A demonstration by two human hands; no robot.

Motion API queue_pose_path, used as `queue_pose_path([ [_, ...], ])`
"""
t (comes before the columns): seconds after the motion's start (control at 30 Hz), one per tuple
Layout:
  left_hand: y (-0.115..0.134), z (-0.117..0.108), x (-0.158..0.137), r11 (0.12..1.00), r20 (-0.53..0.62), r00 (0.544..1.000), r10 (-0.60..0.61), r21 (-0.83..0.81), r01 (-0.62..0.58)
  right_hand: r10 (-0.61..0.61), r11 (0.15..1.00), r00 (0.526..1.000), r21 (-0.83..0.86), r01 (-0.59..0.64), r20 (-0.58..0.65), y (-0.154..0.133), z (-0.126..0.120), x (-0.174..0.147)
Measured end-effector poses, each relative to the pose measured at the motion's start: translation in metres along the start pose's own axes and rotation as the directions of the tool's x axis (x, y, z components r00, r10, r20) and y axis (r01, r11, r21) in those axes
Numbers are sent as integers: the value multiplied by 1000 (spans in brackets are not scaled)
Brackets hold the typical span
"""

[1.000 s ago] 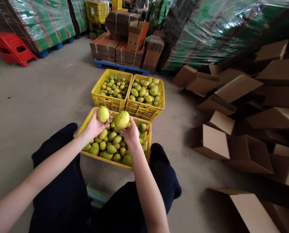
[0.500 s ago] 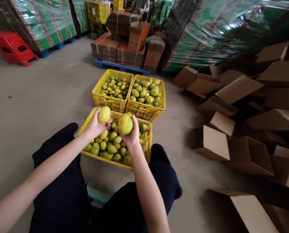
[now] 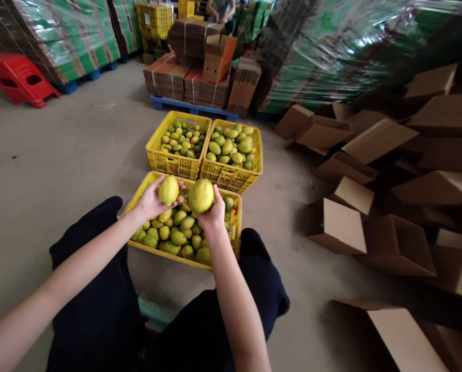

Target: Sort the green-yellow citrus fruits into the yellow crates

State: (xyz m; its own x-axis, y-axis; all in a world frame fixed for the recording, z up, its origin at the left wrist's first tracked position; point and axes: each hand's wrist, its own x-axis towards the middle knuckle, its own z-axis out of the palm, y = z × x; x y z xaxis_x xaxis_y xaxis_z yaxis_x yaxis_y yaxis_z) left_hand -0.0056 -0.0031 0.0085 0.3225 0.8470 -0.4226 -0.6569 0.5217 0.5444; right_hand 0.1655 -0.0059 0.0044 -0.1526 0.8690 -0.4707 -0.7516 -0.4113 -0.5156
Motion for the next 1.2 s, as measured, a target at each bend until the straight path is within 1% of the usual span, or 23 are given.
queue_pose_path([
  [0.1, 3, -2, 0, 998, 20, 999, 31, 49, -32, 18, 1000, 1000, -2, -18, -17, -1, 0, -1],
  [0.23, 10, -8, 3, 990, 37, 996, 87, 110, -91, -31, 998, 999, 48, 33, -37, -7, -1, -3],
  [0.3, 9, -15, 9, 988, 10, 995, 103, 113, -104, -67, 994, 995, 87, 74, -74, -13, -2, -5],
  [0.33, 6, -20, 13, 989, -26, 996, 88, 125, -84, -85, 990, 992, 104, 95, -91, -17, -3, -6],
  [0.4, -6, -31, 24, 984, -131, 991, 4, 176, 20, -112, 983, 987, 131, 126, -113, -23, -5, -6],
  [0.43, -15, -37, 29, 969, -200, 978, -62, 221, 107, -118, 981, 986, 138, 134, -118, -26, -7, -6],
  [0.53, -47, -59, 38, 902, -308, 928, -209, 306, 304, -114, 981, 985, 143, 133, -128, -33, -14, -5],
  [0.6, -69, -76, 37, 822, -368, 876, -312, 359, 443, -120, 981, 984, 138, 139, -133, -36, -20, -4],
  [0.67, -87, -92, 32, 769, -382, 849, -366, 389, 507, -143, 980, 982, 123, 159, -124, -38, -25, -3],
  [0.7, -94, -99, 29, 758, -364, 851, -379, 405, 510, -161, 978, 981, 112, 173, -113, -40, -27, -2],
  [0.77, -100, -108, 24, 776, -314, 877, -363, 418, 471, -194, 975, 977, 92, 202, -89, -42, -30, -3],
  [0.83, -92, -107, 26, 828, -272, 917, -293, 407, 385, -209, 973, 975, 86, 215, -78, -44, -31, -4],
  [0.9, -65, -95, 36, 876, -256, 948, -191, 392, 282, -199, 974, 977, 96, 206, -77, -46, -28, -6],
  [0.97, -21, -76, 54, 904, -255, 964, -76, 390, 175, -162, 978, 983, 123, 171, -85, -46, -24, -8],
  [1.03, 28, -56, 74, 919, -242, 968, 71, 394, 32, -112, 980, 989, 153, 126, -98, -44, -18, -10],
  [1.07, 49, -47, 82, 915, -240, 960, 145, 401, -38, -89, 981, 990, 162, 106, -107, -42, -15, -11],
  [1.1, 65, -42, 88, 904, -239, 948, 211, 416, -97, -70, 982, 991, 167, 89, -117, -41, -13, -12],
  [1.13, 74, -39, 91, 887, -234, 936, 262, 441, -138, -55, 983, 990, 167, 77, -127, -39, -11, -12],
  [1.17, 76, -39, 91, 866, -225, 928, 297, 474, -162, -46, 984, 989, 164, 69, -139, -37, -10, -12],
  [1.2, 69, -43, 88, 843, -209, 927, 313, 511, -169, -40, 985, 988, 158, 64, -149, -36, -9, -11],
])
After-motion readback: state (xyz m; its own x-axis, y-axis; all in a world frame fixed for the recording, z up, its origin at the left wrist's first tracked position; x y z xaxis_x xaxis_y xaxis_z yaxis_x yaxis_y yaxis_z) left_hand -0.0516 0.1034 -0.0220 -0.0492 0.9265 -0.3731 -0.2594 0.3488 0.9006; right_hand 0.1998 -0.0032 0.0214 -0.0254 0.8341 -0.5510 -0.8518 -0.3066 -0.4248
